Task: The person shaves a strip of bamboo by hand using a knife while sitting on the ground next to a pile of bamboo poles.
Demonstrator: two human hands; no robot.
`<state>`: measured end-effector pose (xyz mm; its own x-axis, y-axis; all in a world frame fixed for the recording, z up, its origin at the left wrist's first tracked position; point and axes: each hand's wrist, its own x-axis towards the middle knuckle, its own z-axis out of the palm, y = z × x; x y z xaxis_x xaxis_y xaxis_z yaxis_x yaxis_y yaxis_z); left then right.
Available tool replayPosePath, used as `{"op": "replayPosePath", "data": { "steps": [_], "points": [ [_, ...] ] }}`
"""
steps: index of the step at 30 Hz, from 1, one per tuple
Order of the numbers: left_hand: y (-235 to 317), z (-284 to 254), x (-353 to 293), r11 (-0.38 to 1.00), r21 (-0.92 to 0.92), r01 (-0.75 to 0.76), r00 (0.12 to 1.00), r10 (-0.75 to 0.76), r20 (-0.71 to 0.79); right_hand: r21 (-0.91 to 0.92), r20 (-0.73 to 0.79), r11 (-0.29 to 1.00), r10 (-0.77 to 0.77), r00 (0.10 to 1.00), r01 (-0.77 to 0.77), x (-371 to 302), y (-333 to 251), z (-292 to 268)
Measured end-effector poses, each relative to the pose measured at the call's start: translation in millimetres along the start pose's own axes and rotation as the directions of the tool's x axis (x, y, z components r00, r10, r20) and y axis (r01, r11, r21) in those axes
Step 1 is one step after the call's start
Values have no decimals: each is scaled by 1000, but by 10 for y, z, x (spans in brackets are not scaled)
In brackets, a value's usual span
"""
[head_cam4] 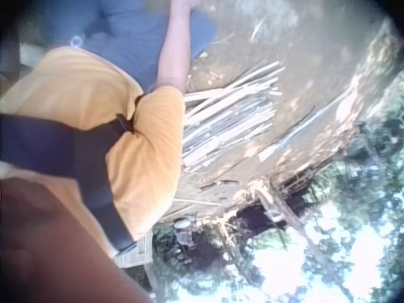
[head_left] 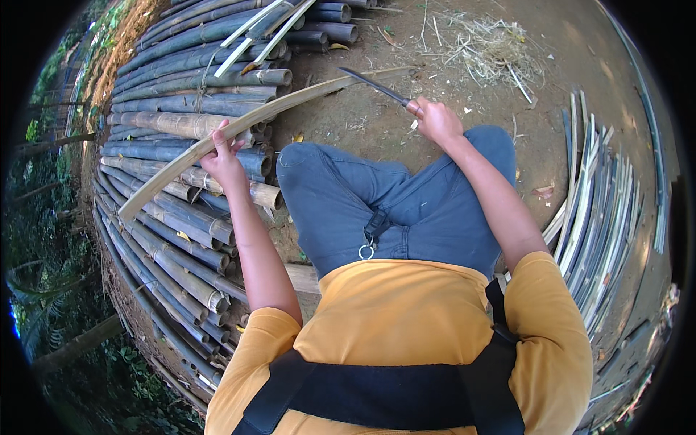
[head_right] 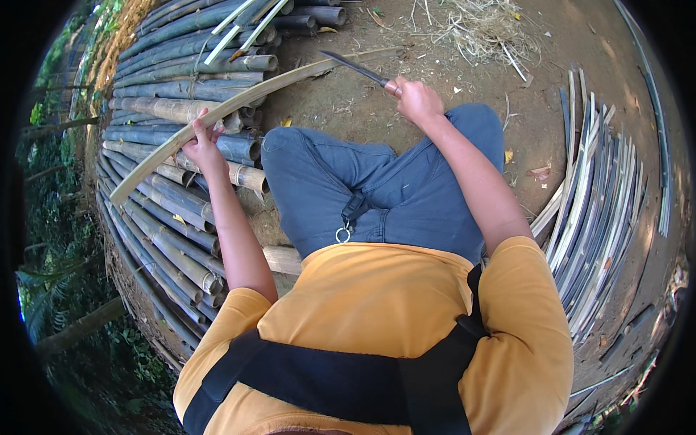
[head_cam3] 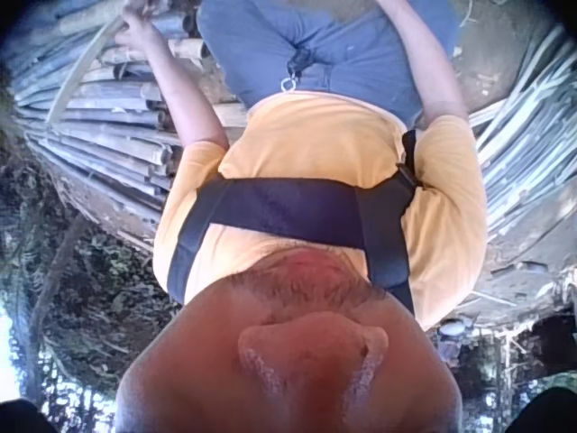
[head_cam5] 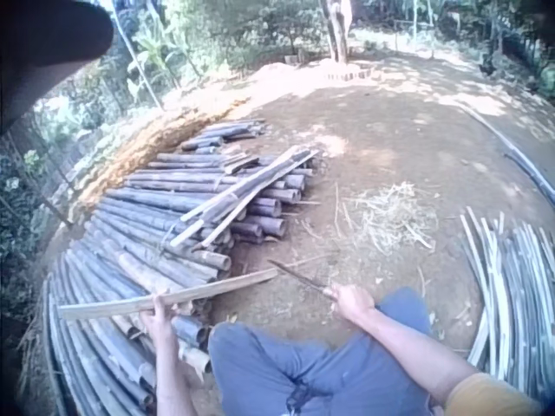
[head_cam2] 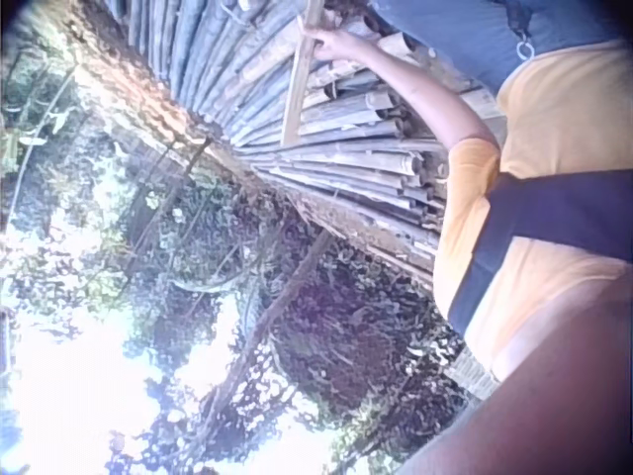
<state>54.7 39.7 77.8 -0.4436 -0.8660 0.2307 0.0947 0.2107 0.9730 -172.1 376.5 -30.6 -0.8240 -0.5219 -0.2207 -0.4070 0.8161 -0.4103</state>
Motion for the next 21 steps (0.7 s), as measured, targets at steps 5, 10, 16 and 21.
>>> {"op": "replayPosePath", "data": {
  "steps": [5,10,16,21],
  "points": [
    [21,9,60,1000,3,-14,998,14,62,74,-6,993,89,996,-89,204,321,92],
    [31,27,57,1000,5,-12,1000,12,7,-25,15,998,-49,999,50,138,157,39],
    [132,136,54,999,35,-20,999,18,42,48,-32,996,80,996,-79,367,355,154],
    [49,19,29,1000,16,-9,1000,9,3,-14,-1,1000,-11,1000,11,374,422,94]
  ]
}}
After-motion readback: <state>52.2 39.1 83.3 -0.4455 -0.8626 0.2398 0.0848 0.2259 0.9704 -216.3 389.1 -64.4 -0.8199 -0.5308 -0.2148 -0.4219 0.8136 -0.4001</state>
